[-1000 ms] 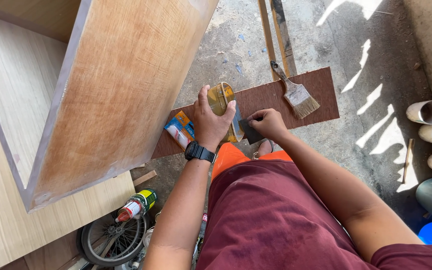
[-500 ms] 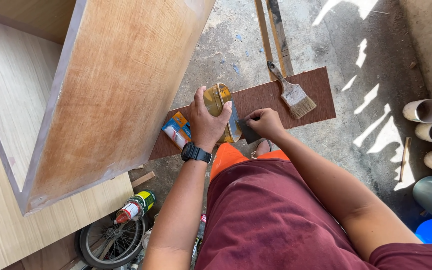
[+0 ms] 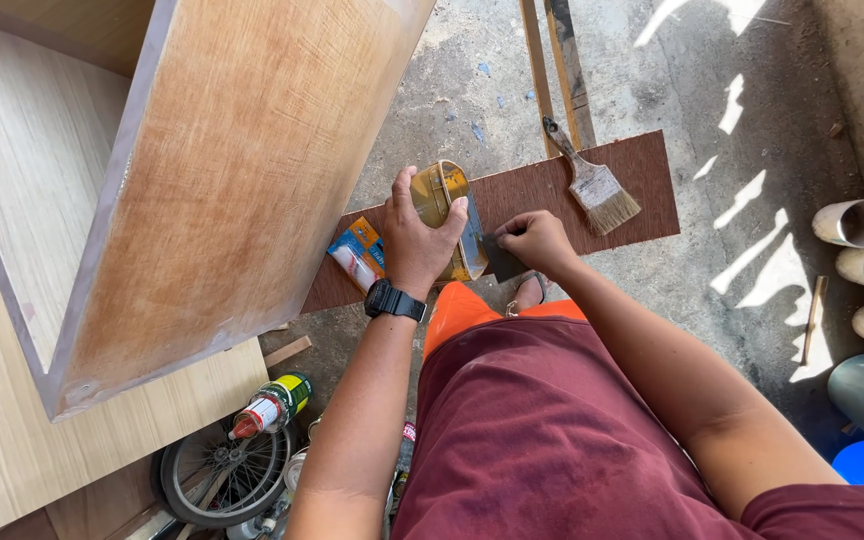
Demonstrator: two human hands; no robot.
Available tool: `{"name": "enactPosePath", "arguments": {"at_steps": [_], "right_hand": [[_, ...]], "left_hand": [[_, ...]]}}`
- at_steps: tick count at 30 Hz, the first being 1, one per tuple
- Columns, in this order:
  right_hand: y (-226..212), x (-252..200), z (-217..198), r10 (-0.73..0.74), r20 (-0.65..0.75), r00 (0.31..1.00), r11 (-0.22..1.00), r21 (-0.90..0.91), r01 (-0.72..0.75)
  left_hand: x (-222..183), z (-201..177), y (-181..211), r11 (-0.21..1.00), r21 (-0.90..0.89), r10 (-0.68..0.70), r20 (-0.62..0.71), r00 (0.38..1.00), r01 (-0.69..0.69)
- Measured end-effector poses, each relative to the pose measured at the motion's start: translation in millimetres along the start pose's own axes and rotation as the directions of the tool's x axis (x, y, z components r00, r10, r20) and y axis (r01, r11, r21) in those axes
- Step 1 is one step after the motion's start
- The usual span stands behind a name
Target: Sanding a plastic container using sandpaper to smooth its surface or edges.
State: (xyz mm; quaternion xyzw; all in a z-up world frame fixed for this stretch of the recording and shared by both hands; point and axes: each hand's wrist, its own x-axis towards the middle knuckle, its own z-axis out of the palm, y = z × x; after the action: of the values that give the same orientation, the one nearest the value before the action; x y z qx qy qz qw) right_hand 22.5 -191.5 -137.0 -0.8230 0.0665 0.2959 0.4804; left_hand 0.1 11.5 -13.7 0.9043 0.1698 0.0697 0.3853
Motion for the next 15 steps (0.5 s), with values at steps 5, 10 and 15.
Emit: {"name": "enactPosePath", "arguments": {"at_steps": [5, 10, 15], "right_hand": [[12.4, 16.7, 8.3, 0.023, -0.029, 0.999, 0.998, -0.049, -0.025], [8.1, 7.9, 5.1, 0.021, -0.018, 1.000, 0.999, -0.048, -0.021], [13.3, 22.6, 15.2, 0.053, -0.050, 0.997, 0.997, -0.051, -0.055]], "left_hand": [[-2.3, -1.9, 4.5, 1.000, -0.017, 0.002, 0.009, 1.000, -0.002], [1.6, 0.5, 4.3, 0.999, 0.017, 0.045, -0.022, 0.999, -0.045], [0.0, -2.3, 3.6, 1.000, 0.016, 0.011, -0.008, 1.000, -0.011]]}}
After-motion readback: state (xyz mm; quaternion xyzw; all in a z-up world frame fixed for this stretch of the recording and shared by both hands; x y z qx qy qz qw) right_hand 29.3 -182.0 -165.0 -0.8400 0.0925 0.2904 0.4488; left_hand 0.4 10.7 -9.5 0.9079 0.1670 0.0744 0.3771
